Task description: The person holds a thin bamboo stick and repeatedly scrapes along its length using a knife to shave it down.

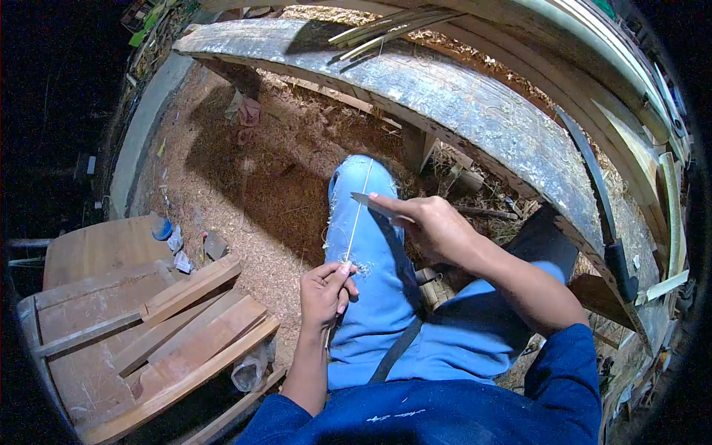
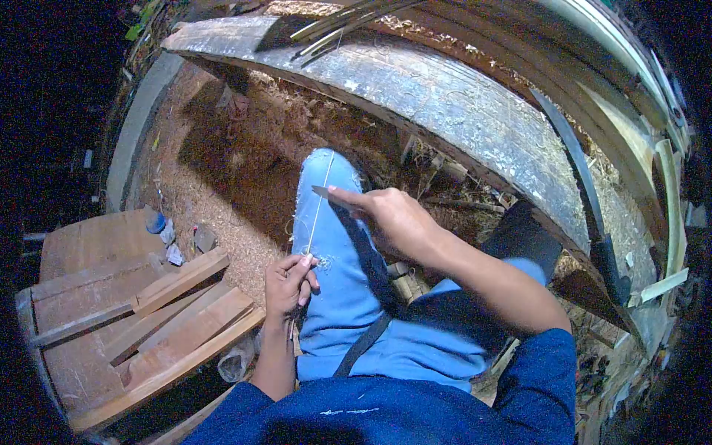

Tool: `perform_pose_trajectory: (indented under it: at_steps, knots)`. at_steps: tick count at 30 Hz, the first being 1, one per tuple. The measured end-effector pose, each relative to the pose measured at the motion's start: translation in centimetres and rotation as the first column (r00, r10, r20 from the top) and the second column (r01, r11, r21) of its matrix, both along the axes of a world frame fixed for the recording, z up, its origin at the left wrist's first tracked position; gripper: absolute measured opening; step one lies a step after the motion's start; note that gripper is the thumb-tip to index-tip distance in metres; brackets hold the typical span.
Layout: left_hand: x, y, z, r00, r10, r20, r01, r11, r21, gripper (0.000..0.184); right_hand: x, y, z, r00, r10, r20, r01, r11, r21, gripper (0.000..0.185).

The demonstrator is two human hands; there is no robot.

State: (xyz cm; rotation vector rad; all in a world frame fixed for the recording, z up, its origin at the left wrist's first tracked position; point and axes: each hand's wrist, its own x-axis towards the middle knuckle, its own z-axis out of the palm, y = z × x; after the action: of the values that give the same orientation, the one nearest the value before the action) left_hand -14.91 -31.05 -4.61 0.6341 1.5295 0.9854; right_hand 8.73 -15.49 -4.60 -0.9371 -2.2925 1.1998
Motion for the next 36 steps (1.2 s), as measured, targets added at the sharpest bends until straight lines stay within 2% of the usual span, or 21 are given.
perform_pose_trajectory:
  at_steps: [1, 3, 5, 8, 9, 11, 12, 13, 15, 17, 18, 19, 21, 22, 23, 25, 27, 30, 33, 35, 36]
  knots:
    - [0.0, 0.1, 0.0, 1.0, -0.002, 0.002, 0.002, 1.0, 0.003, 0.027, 0.1, -0.2, -0.2, 1.0, -0.002, 0.002, 0.002, 1.0, 0.003, 0.09]
    - [0.0, 0.0, -0.1, 1.0, 0.009, -0.004, -0.009, 1.0, 0.0, 0.028, -0.1, -1.1, -0.5, 0.953, 0.286, -0.094, -0.292, 0.955, -0.053, 0.086]
    - [-0.1, 0.2, 0.0, 1.0, 0.01, 0.005, -0.01, 1.0, -0.006, 0.028, -0.4, -1.5, 0.2, 0.952, 0.303, -0.043, -0.305, 0.949, -0.084, 0.084]
    - [-0.1, 0.0, 0.3, 1.0, 0.007, 0.003, -0.007, 1.0, -0.019, 0.027, 0.4, 0.3, 2.2, 0.997, -0.072, -0.01, 0.067, 0.963, -0.263, 0.074]
    - [0.1, 0.1, 0.3, 1.0, 0.002, -0.008, -0.002, 1.0, -0.015, 0.027, 0.5, 0.7, 1.0, 0.998, -0.057, 0.027, 0.06, 0.991, -0.118, 0.069]
    - [0.1, 0.1, 0.2, 1.0, 0.013, 0.001, -0.013, 1.0, -0.004, 0.027, 0.2, -0.2, -0.6, 0.993, 0.084, -0.084, -0.089, 0.995, -0.054, 0.072]
    - [0.2, 0.0, 0.2, 1.0, 0.027, 0.007, -0.027, 1.0, 0.002, 0.027, 0.3, -0.4, 1.9, 0.974, 0.228, -0.001, -0.222, 0.945, -0.242, 0.076]
    - [0.2, 0.1, 0.2, 1.0, 0.029, 0.007, -0.029, 1.0, 0.003, 0.027, 0.0, -0.7, 0.9, 0.949, 0.311, 0.038, -0.301, 0.939, -0.166, 0.081]
    - [0.0, 0.1, 0.3, 1.0, 0.027, 0.01, -0.027, 1.0, -0.012, 0.027, 0.0, -0.2, 2.7, 0.971, 0.235, 0.053, -0.212, 0.939, -0.272, 0.083]
    - [0.1, 0.1, 0.6, 1.0, 0.017, 0.005, -0.017, 1.0, -0.014, 0.027, 0.3, 0.8, 1.3, 0.999, -0.026, -0.029, 0.022, 0.992, -0.124, 0.084]
    - [0.2, 0.2, 0.6, 1.0, 0.006, 0.003, -0.006, 1.0, -0.008, 0.027, 0.2, 1.2, 0.8, 0.994, -0.091, -0.065, 0.091, 0.996, -0.005, 0.085]
    - [0.2, 0.2, 0.5, 1.0, 0.003, 0.007, -0.003, 1.0, -0.006, 0.027, 0.4, 1.0, 0.5, 0.994, -0.094, -0.061, 0.094, 0.996, -0.002, 0.085]
    - [0.2, 0.0, 0.4, 1.0, 0.013, 0.01, -0.013, 1.0, 0.017, 0.027, 0.2, 0.1, 0.7, 0.99, 0.143, -0.009, -0.143, 0.982, -0.125, 0.087]
    - [0.2, 0.1, 0.4, 1.0, 0.015, 0.011, -0.015, 1.0, 0.018, 0.027, 0.0, -0.3, 0.4, 0.96, 0.278, 0.032, -0.273, 0.956, -0.111, 0.082]
    - [0.2, 0.2, 0.4, 1.0, 0.007, 0.004, -0.007, 1.0, 0.006, 0.026, -0.2, -0.7, 0.2, 0.959, 0.282, 0.011, -0.276, 0.945, -0.177, 0.079]
    - [-0.1, 0.0, 0.5, 1.0, 0.0, -0.005, 0.0, 1.0, -0.014, 0.026, 0.2, 0.1, 0.3, 0.998, 0.035, -0.049, -0.041, 0.991, -0.127, 0.08]
    - [-0.1, -0.1, 0.4, 0.999, -0.046, -0.024, 0.046, 0.999, -0.019, 0.028, 1.2, 2.1, 1.3, 0.969, -0.188, 0.159, 0.179, 0.981, 0.071, 0.093]
    - [0.3, -0.2, 0.4, 0.999, -0.042, -0.015, 0.043, 0.999, 0.031, 0.028, 1.6, 2.6, 0.3, 0.975, -0.214, 0.058, 0.208, 0.974, 0.093, 0.095]
    - [0.7, 0.0, 0.9, 1.0, -0.007, 0.013, 0.008, 1.0, -0.002, 0.023, 1.7, 2.2, -0.1, 0.957, -0.277, -0.08, 0.274, 0.96, -0.049, 0.087]
    - [0.9, 0.0, 1.0, 1.0, -0.001, 0.012, 0.001, 1.0, -0.016, 0.023, 2.4, 2.6, -1.0, 0.971, -0.201, -0.127, 0.219, 0.964, 0.15, 0.073]
    - [0.9, 0.0, 1.0, 1.0, 0.002, 0.008, -0.002, 1.0, -0.028, 0.022, 2.5, 2.6, -0.8, 0.972, -0.2, -0.123, 0.217, 0.965, 0.148, 0.073]
